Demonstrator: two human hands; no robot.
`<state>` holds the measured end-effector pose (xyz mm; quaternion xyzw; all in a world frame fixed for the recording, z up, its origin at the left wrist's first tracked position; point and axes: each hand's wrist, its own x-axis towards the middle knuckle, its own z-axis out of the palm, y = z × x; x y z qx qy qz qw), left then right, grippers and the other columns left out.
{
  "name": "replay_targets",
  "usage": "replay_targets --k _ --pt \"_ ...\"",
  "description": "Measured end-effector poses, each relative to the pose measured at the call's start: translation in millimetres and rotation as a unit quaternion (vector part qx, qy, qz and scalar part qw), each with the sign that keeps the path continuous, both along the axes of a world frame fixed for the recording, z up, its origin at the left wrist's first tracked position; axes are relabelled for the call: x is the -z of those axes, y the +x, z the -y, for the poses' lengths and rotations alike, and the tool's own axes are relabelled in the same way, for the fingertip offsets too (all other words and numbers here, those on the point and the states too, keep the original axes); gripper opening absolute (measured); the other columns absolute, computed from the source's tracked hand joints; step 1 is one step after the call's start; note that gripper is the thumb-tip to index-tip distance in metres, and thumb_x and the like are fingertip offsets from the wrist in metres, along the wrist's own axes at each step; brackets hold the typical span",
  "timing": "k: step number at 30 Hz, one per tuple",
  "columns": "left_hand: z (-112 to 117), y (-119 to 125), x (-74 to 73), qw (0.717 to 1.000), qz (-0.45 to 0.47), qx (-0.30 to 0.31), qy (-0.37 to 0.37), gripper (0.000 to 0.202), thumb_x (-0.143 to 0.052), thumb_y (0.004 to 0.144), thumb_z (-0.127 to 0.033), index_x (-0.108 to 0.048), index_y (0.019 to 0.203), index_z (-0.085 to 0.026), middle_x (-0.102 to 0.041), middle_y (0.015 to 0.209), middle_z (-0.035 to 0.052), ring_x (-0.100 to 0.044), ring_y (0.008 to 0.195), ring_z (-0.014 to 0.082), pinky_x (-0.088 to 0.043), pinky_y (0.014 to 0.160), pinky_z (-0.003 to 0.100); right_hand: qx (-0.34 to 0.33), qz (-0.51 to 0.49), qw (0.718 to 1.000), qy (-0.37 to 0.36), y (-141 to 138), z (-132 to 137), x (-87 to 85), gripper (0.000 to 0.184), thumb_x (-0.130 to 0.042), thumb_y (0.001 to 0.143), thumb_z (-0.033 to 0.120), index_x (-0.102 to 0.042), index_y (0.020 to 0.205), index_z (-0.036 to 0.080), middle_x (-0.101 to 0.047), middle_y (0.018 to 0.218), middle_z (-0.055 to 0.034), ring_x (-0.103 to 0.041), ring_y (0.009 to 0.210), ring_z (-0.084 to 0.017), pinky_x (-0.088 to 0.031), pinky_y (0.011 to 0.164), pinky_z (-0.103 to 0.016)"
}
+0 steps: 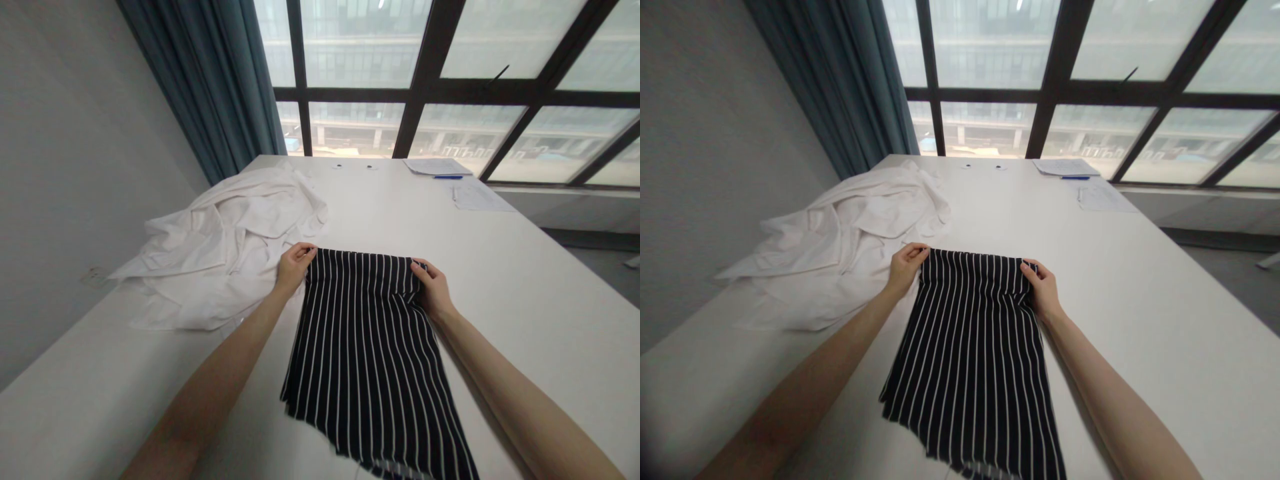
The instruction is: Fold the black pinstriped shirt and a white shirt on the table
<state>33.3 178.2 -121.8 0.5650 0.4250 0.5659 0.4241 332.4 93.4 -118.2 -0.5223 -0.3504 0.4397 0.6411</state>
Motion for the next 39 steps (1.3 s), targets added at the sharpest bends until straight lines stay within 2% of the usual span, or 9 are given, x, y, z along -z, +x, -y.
replay_targets --k 6,24,27,31,35,39 --pt "1.7 0.0 -1.9 1.000 -0.002 0.006 0.001 0.027 -0.071 0.073 -0.039 -0.068 0.089 -0.018 -0.074 0.088 0.0057 -0.069 0.087 0.0208 -0.053 0.082 0.033 -0.003 0.009 1.000 0.003 -0.3 0.4 -0.8 0.031 -0.081 0.063 0.047 -0.073 0.083 0.025 -0.069 0.075 -0.0001 -0.061 0.071 -0.019 -0.048 0.069 -0.034" --pt "2.3 -0.2 -3.7 1.000 -0.015 0.001 -0.009 0.025 -0.070 0.072 -0.039 -0.069 0.086 -0.018 -0.072 0.081 0.0029 -0.067 0.079 0.0190 -0.052 0.075 0.030 -0.009 0.040 0.999 0.011 1.0 0.6 1.8 0.029 -0.079 0.067 0.047 -0.072 0.085 0.025 -0.070 0.078 -0.0005 -0.061 0.075 -0.020 -0.048 0.073 -0.035" --pt "2.0 -0.6 -2.9 1.000 -0.016 0.001 -0.010 0.024 -0.070 0.073 -0.039 -0.070 0.086 -0.018 -0.072 0.081 0.0028 -0.066 0.078 0.0185 -0.052 0.074 0.029 -0.010 0.063 0.998 0.023 1.3 1.6 1.4 0.029 -0.077 0.069 0.046 -0.072 0.091 0.027 -0.070 0.089 -0.0008 -0.061 0.086 -0.022 -0.047 0.082 -0.037" --pt "1.7 -0.9 -2.3 1.000 -0.015 0.003 -0.011 0.024 -0.070 0.073 -0.038 -0.070 0.087 -0.018 -0.072 0.081 0.0028 -0.066 0.078 0.0184 -0.051 0.074 0.029 -0.021 0.150 0.986 0.062 1.9 4.7 -0.9 0.031 -0.067 0.079 0.041 -0.068 0.109 0.032 -0.066 0.112 0.0000 -0.056 0.106 -0.024 -0.040 0.097 -0.039" --pt "1.7 -0.5 -2.6 1.000 -0.012 0.003 -0.012 0.023 -0.069 0.074 -0.037 -0.070 0.087 -0.018 -0.071 0.082 0.0025 -0.066 0.079 0.0185 -0.051 0.076 0.029 -0.028 0.191 0.978 0.076 2.3 6.6 -1.9 0.041 -0.058 0.079 0.029 -0.062 0.120 0.035 -0.063 0.114 0.0000 -0.054 0.106 -0.025 -0.038 0.100 -0.042" --pt "1.1 -0.6 -1.8 1.000 -0.011 0.003 -0.010 0.023 -0.070 0.074 -0.037 -0.070 0.087 -0.018 -0.072 0.082 0.0028 -0.066 0.079 0.0187 -0.051 0.075 0.029 -0.011 0.217 0.973 0.072 0.8 6.0 -2.4 0.044 -0.056 0.076 0.022 -0.061 0.118 0.033 -0.061 0.113 -0.0014 -0.054 0.105 -0.025 -0.038 0.100 -0.043"
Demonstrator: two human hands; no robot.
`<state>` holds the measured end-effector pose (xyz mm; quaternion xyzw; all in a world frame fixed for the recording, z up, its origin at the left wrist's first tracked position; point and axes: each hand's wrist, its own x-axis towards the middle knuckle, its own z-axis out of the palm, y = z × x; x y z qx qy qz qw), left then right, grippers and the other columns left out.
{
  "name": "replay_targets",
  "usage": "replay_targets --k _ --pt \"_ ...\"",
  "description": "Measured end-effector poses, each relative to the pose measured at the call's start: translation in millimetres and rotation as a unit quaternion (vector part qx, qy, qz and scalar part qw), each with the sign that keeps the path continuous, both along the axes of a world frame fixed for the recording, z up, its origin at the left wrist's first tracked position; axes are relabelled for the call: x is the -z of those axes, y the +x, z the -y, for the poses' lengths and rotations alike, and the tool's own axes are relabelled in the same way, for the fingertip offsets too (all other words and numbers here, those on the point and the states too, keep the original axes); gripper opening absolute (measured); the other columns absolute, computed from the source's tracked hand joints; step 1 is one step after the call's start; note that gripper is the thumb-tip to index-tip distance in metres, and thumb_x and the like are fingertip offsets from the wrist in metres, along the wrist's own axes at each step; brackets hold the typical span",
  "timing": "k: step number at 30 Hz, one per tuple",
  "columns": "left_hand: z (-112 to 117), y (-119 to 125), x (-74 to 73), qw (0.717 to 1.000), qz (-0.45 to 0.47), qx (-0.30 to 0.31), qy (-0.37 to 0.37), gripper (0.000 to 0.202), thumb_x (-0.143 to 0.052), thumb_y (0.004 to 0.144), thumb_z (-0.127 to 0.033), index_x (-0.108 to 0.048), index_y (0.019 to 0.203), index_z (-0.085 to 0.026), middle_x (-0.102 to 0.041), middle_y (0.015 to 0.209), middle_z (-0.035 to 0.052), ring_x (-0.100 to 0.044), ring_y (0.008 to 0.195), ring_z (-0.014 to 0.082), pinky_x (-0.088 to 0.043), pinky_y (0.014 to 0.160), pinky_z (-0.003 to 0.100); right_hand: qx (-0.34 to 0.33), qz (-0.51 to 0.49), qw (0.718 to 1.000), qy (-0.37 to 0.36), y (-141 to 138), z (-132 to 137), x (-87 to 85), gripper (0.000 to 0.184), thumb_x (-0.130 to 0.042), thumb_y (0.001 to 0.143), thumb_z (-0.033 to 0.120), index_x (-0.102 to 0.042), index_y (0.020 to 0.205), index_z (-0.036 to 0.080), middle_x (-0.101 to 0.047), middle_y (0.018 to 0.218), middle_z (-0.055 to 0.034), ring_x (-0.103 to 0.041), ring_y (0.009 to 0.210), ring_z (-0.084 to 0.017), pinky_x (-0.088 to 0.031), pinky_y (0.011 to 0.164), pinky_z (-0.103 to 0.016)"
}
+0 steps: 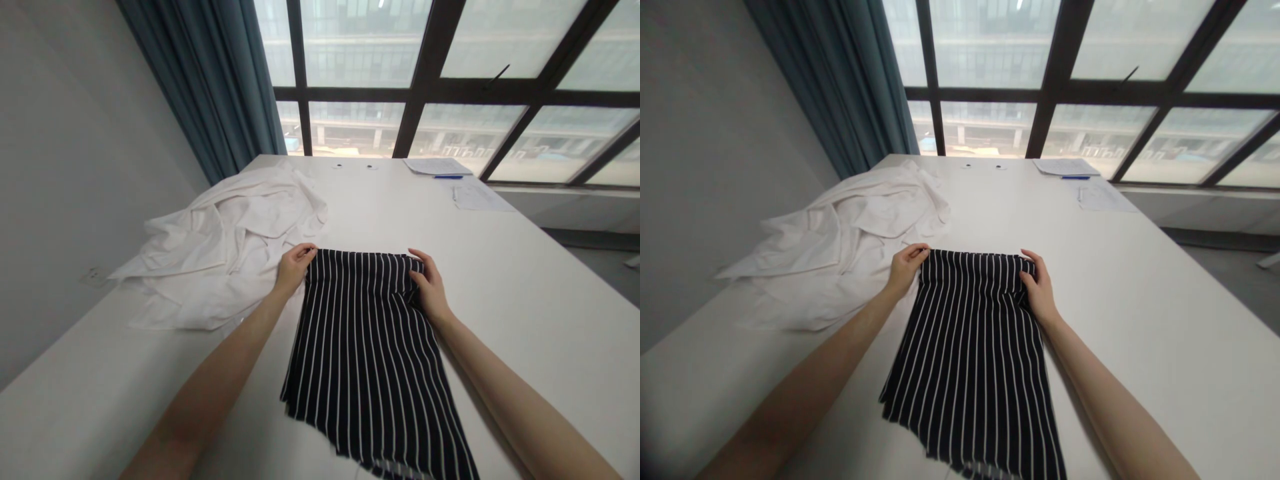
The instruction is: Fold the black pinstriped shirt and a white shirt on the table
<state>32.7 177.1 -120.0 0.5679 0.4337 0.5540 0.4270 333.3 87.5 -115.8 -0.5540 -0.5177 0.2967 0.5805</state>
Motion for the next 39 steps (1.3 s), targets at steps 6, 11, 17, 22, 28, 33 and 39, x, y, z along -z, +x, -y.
replay_targets --k 6,11,17,22,28,33,39 --pt "-2.2 -0.9 2.3 1.000 0.000 0.000 0.007 0.023 -0.069 0.074 -0.038 -0.069 0.086 -0.018 -0.071 0.080 0.0020 -0.065 0.077 0.0180 -0.050 0.073 0.028 0.029 0.018 0.999 -0.002 -2.1 -1.7 1.2 0.039 -0.060 0.081 0.032 -0.058 0.119 0.029 -0.061 0.113 -0.0042 -0.058 0.098 -0.023 -0.046 0.090 -0.041" --pt "-4.9 -0.8 3.8 1.000 0.004 -0.003 0.018 0.022 -0.068 0.073 -0.036 -0.067 0.085 -0.018 -0.068 0.076 0.0000 -0.062 0.072 0.0154 -0.048 0.069 0.025 0.045 0.060 0.997 0.020 -1.1 -3.9 6.0 0.038 -0.058 0.083 0.036 -0.056 0.120 0.027 -0.061 0.118 -0.0071 -0.058 0.101 -0.024 -0.047 0.091 -0.045" --pt "-5.2 -1.5 4.7 1.000 0.001 0.000 0.023 0.020 -0.066 0.074 -0.035 -0.066 0.085 -0.018 -0.068 0.075 0.0002 -0.061 0.071 0.0153 -0.047 0.067 0.025 0.047 0.096 0.994 0.036 0.3 -5.3 8.3 0.036 -0.055 0.086 0.036 -0.057 0.120 0.026 -0.062 0.120 -0.0085 -0.059 0.104 -0.025 -0.049 0.092 -0.046" --pt "-3.8 -1.8 3.8 1.000 -0.002 0.005 0.027 0.019 -0.063 0.077 -0.033 -0.067 0.087 -0.018 -0.069 0.077 0.0010 -0.062 0.072 0.0155 -0.047 0.068 0.025 0.053 0.094 0.994 0.033 -1.2 -4.6 5.8 0.035 -0.056 0.085 0.035 -0.058 0.118 0.026 -0.063 0.118 -0.0085 -0.060 0.103 -0.025 -0.050 0.090 -0.045" --pt "-3.4 -2.7 3.4 0.999 -0.005 0.016 0.031 0.019 -0.061 0.081 -0.032 -0.067 0.092 -0.017 -0.069 0.080 0.0022 -0.062 0.074 0.0160 -0.047 0.069 0.026 0.050 0.085 0.995 0.027 -2.2 -4.4 3.9 0.033 -0.056 0.084 0.035 -0.059 0.115 0.024 -0.063 0.116 -0.0083 -0.059 0.103 -0.024 -0.048 0.092 -0.044" --pt "-0.9 -3.4 1.5 0.999 -0.007 0.030 0.034 0.022 -0.059 0.083 -0.031 -0.065 0.100 -0.018 -0.066 0.079 0.0009 -0.061 0.073 0.0149 -0.046 0.069 0.026 0.053 0.087 0.995 0.021 -1.7 -4.7 4.4 0.034 -0.056 0.083 0.035 -0.059 0.115 0.023 -0.063 0.117 -0.0083 -0.059 0.103 -0.025 -0.048 0.092 -0.045" --pt "-0.3 -2.4 0.0 0.995 0.000 0.100 0.022 0.038 -0.065 0.081 -0.029 -0.059 0.118 -0.020 -0.066 0.087 0.0012 -0.064 0.084 0.0157 -0.049 0.079 0.027 0.053 0.089 0.994 0.026 -1.8 -4.3 4.1 0.034 -0.056 0.084 0.036 -0.059 0.115 0.024 -0.063 0.119 -0.0082 -0.058 0.105 -0.025 -0.047 0.093 -0.045"
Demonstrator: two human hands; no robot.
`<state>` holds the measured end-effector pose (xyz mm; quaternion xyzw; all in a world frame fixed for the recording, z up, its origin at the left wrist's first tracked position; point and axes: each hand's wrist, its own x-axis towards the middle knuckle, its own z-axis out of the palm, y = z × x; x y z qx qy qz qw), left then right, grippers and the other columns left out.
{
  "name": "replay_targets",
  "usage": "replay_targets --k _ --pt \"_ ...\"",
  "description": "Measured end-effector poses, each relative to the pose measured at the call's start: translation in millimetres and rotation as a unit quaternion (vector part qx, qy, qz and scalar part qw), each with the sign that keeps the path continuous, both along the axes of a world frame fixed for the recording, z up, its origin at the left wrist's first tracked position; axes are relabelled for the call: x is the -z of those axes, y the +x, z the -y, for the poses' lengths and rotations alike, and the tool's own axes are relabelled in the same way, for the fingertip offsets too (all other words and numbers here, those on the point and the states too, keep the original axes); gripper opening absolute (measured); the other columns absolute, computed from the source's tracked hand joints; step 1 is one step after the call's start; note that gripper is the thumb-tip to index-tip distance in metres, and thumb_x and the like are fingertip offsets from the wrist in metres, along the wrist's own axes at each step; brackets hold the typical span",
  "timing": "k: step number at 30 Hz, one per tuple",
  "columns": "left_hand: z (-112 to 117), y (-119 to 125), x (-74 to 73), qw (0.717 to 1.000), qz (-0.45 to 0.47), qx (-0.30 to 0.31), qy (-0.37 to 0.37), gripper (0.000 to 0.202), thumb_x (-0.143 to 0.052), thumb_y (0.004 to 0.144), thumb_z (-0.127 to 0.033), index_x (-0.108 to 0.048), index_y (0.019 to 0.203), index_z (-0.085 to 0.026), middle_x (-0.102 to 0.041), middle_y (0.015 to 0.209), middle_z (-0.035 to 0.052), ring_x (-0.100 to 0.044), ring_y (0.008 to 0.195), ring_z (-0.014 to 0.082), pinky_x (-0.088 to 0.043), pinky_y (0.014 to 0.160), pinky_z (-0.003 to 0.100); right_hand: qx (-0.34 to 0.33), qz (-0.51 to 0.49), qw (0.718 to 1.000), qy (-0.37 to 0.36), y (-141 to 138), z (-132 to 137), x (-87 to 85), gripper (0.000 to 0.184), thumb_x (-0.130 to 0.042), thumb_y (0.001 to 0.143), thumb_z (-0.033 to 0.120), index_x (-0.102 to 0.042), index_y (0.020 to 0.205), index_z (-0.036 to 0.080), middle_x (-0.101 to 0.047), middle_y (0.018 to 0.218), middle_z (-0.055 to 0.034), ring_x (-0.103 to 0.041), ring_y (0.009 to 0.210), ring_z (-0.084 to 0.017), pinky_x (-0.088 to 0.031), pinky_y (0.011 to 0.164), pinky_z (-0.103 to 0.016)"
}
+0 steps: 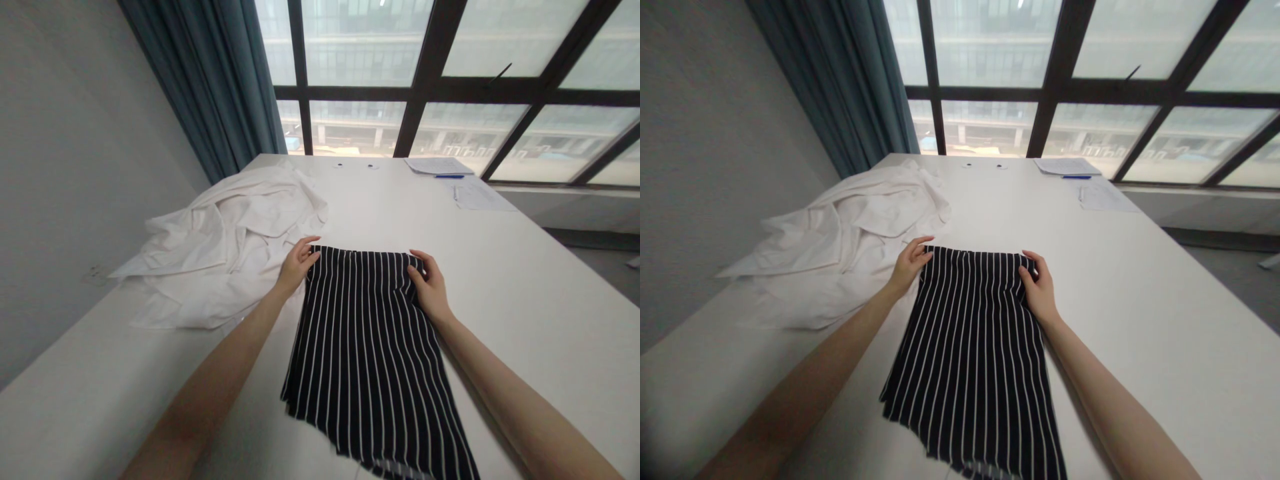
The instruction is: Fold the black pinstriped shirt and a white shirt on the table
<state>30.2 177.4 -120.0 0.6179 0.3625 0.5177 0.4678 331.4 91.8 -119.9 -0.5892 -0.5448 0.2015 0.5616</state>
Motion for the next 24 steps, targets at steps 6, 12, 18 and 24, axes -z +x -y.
replay_targets --k 6,12,18,24 --pt "-5 0 7.3 1.000 -0.012 0.002 0.012 0.040 -0.069 0.076 -0.023 -0.062 0.115 -0.021 -0.066 0.105 0.0042 -0.064 0.090 0.0161 -0.051 0.085 0.031 -0.003 0.005 1.000 -0.002 0 0 2.7 0.036 -0.055 0.085 0.037 -0.057 0.118 0.024 -0.060 0.121 -0.0098 -0.057 0.109 -0.026 -0.046 0.095 -0.046" --pt "-8 -2 11.1 0.999 -0.037 -0.015 0.029 0.026 -0.065 0.078 -0.022 -0.068 0.104 -0.020 -0.069 0.098 0.0034 -0.065 0.087 0.0171 -0.053 0.083 0.032 0.002 0.071 0.997 -0.026 -2 3 3.4 0.047 -0.051 0.087 0.040 -0.048 0.131 0.023 -0.057 0.126 -0.0119 -0.056 0.113 -0.027 -0.042 0.099 -0.049" --pt "-6 -3 6.2 0.996 -0.065 -0.028 0.053 0.014 -0.063 0.079 -0.022 -0.076 0.080 -0.022 -0.068 0.091 0.0039 -0.062 0.094 0.0193 -0.048 0.091 0.034 0.005 0.106 0.992 -0.071 -2 6 -1.0 0.055 -0.050 0.085 0.038 -0.043 0.138 0.024 -0.063 0.115 -0.0108 -0.061 0.089 -0.027 -0.046 0.088 -0.050" --pt "-4 -3 4.6 0.995 -0.081 -0.024 0.059 0.020 -0.066 0.079 -0.025 -0.076 0.096 -0.022 -0.066 0.100 0.0051 -0.061 0.098 0.0194 -0.048 0.091 0.034 -0.017 0.087 0.996 -0.030 2 3 4.0 0.050 -0.050 0.087 0.035 -0.045 0.137 0.029 -0.057 0.131 -0.0085 -0.059 0.105 -0.027 -0.045 0.096 -0.050"
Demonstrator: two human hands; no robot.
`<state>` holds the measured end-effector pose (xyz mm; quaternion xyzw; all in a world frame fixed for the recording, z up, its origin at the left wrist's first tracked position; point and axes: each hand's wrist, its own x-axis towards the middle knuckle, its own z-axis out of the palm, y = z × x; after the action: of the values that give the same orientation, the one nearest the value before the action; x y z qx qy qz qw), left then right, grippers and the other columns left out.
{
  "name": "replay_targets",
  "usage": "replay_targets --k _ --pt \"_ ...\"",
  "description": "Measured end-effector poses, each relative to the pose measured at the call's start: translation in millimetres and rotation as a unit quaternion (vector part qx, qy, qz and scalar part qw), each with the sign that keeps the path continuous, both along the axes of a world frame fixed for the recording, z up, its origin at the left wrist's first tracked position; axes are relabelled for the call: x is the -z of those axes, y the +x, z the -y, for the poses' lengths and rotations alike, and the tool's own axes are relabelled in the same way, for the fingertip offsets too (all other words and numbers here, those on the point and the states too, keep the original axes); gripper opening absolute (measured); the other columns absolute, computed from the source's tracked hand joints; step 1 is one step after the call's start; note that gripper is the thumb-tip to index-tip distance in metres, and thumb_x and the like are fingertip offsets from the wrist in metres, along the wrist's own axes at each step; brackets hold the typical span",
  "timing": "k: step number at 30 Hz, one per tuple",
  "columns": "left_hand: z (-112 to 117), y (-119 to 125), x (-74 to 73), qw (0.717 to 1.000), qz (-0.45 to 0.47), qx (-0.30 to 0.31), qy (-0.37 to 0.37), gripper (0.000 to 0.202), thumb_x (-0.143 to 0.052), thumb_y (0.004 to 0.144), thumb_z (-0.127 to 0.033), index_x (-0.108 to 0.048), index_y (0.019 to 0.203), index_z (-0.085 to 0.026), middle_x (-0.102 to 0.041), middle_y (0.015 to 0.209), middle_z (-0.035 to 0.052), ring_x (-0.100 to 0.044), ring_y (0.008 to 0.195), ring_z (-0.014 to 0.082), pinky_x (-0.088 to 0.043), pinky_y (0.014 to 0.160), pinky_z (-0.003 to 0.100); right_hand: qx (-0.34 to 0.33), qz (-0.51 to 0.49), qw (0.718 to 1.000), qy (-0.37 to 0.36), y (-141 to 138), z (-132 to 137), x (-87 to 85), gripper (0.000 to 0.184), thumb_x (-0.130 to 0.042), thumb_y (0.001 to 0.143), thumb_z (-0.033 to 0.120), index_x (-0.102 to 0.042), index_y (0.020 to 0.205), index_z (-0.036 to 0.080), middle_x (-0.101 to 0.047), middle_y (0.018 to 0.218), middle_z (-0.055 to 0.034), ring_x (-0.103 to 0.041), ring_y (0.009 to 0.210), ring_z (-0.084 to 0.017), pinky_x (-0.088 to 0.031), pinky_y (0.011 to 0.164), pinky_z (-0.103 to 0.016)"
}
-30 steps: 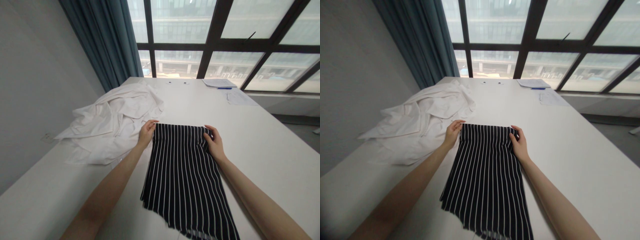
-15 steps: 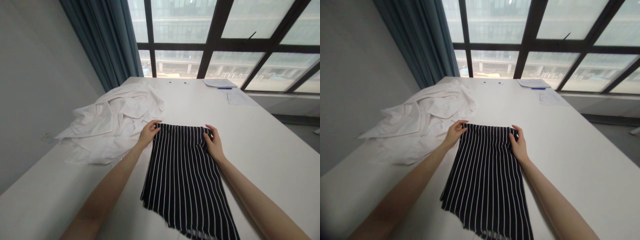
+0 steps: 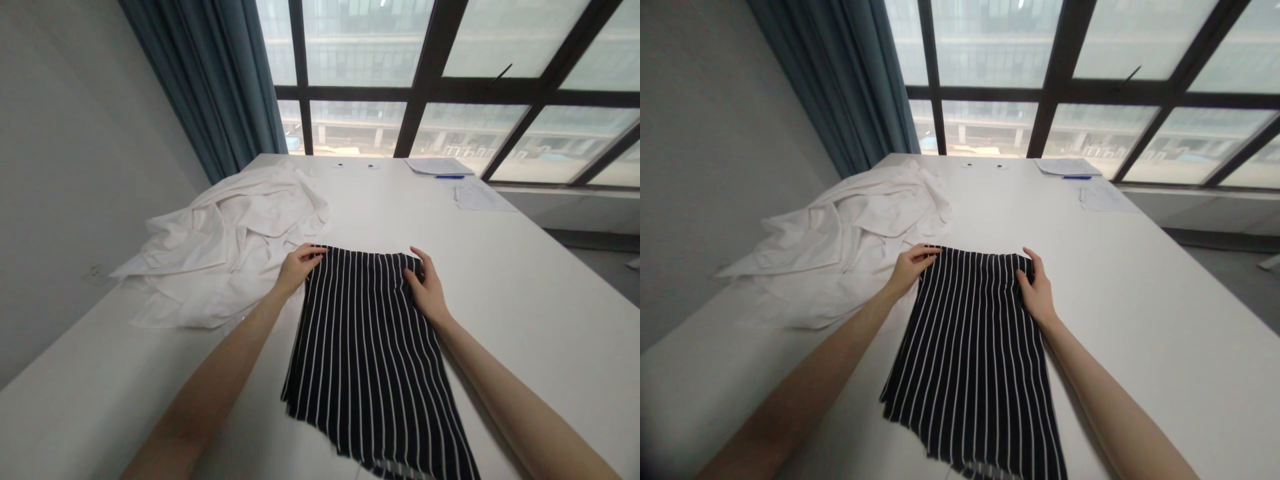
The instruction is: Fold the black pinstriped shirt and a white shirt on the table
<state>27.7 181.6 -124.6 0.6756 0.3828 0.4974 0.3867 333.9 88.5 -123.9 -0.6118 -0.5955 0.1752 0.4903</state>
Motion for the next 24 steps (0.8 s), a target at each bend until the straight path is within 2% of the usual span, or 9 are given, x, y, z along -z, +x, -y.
replay_targets --k 4,10,17,24 --pt "0 0 0.0 1.000 -0.017 -0.003 0.015 0.025 -0.066 0.079 -0.022 -0.074 0.103 -0.022 -0.064 0.107 0.0055 -0.059 0.104 0.0194 -0.047 0.096 0.035 -0.006 -0.004 1.000 0.029 1 -3 0.9 0.042 -0.050 0.088 0.032 -0.053 0.130 0.028 -0.058 0.131 -0.0073 -0.054 0.119 -0.027 -0.040 0.103 -0.050" --pt "-2 -1 2.4 1.000 -0.007 -0.005 0.019 0.029 -0.064 0.079 -0.017 -0.073 0.106 -0.022 -0.064 0.109 0.0051 -0.059 0.107 0.0187 -0.045 0.100 0.037 -0.020 -0.004 0.999 0.036 0 -4 -1.2 0.035 -0.048 0.088 0.029 -0.060 0.121 0.025 -0.064 0.123 -0.0073 -0.056 0.117 -0.025 -0.038 0.106 -0.050" --pt "-2 -2 3.1 1.000 -0.006 -0.012 0.025 0.029 -0.063 0.080 -0.018 -0.073 0.108 -0.022 -0.066 0.112 0.0061 -0.059 0.109 0.0197 -0.044 0.102 0.037 -0.008 -0.007 0.999 0.037 -1 -4 0.1 0.036 -0.049 0.089 0.031 -0.060 0.124 0.026 -0.063 0.127 -0.0080 -0.055 0.121 -0.026 -0.037 0.107 -0.053" --pt "-1 0 2.3 0.999 -0.021 -0.023 0.029 0.031 -0.060 0.080 -0.014 -0.072 0.108 -0.022 -0.066 0.113 0.0058 -0.060 0.111 0.0194 -0.045 0.102 0.037 0.005 -0.011 1.000 0.026 3 -7 9.5 0.040 -0.051 0.089 0.034 -0.055 0.129 0.025 -0.059 0.130 -0.0107 -0.055 0.119 -0.027 -0.041 0.104 -0.053"
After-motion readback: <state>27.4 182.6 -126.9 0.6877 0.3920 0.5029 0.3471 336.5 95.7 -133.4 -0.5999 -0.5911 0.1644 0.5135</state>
